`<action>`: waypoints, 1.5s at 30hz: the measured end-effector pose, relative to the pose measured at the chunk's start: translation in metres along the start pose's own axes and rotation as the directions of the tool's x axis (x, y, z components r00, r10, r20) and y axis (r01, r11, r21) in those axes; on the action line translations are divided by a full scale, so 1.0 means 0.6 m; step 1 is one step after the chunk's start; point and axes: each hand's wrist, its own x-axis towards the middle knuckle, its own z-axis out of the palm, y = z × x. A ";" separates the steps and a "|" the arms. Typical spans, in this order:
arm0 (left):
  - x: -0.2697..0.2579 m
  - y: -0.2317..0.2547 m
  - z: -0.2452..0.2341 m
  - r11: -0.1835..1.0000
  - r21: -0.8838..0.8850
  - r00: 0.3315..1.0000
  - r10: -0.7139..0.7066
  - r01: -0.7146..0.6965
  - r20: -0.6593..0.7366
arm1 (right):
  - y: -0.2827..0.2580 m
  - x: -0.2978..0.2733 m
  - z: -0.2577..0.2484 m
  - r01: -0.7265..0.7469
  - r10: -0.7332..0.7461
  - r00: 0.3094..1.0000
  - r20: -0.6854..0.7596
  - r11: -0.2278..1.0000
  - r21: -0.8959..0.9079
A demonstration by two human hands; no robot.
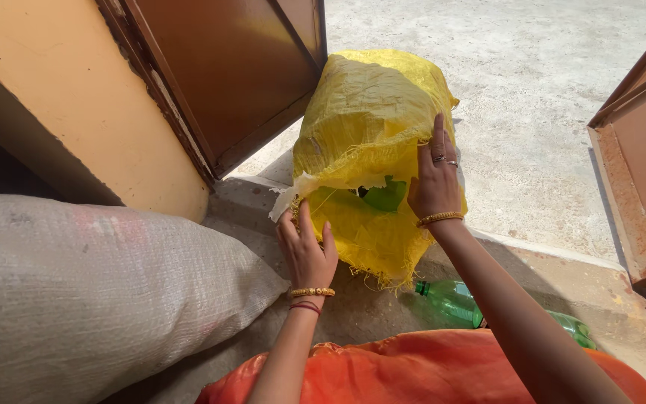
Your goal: The person sits on the floor and repeatedly reaches into a yellow sack to pull out plastic bottles. They unscrew the caps from each bottle and place the bottles and caps on the floor beside the sack.
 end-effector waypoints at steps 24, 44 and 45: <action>0.095 -0.048 0.215 0.873 0.254 0.783 0.204 -0.417 0.587 | 0.167 -0.155 0.082 -0.095 0.072 0.995 -0.066 0.873 -0.479; 0.007 0.011 0.540 0.841 0.231 0.791 0.318 -0.490 0.522 | 0.141 -0.205 0.091 -0.185 0.195 0.980 0.036 0.963 -0.198; 0.010 0.007 0.551 0.861 0.248 0.819 0.277 -0.444 0.502 | 0.149 -0.206 0.094 -0.177 0.190 0.981 0.043 0.964 -0.200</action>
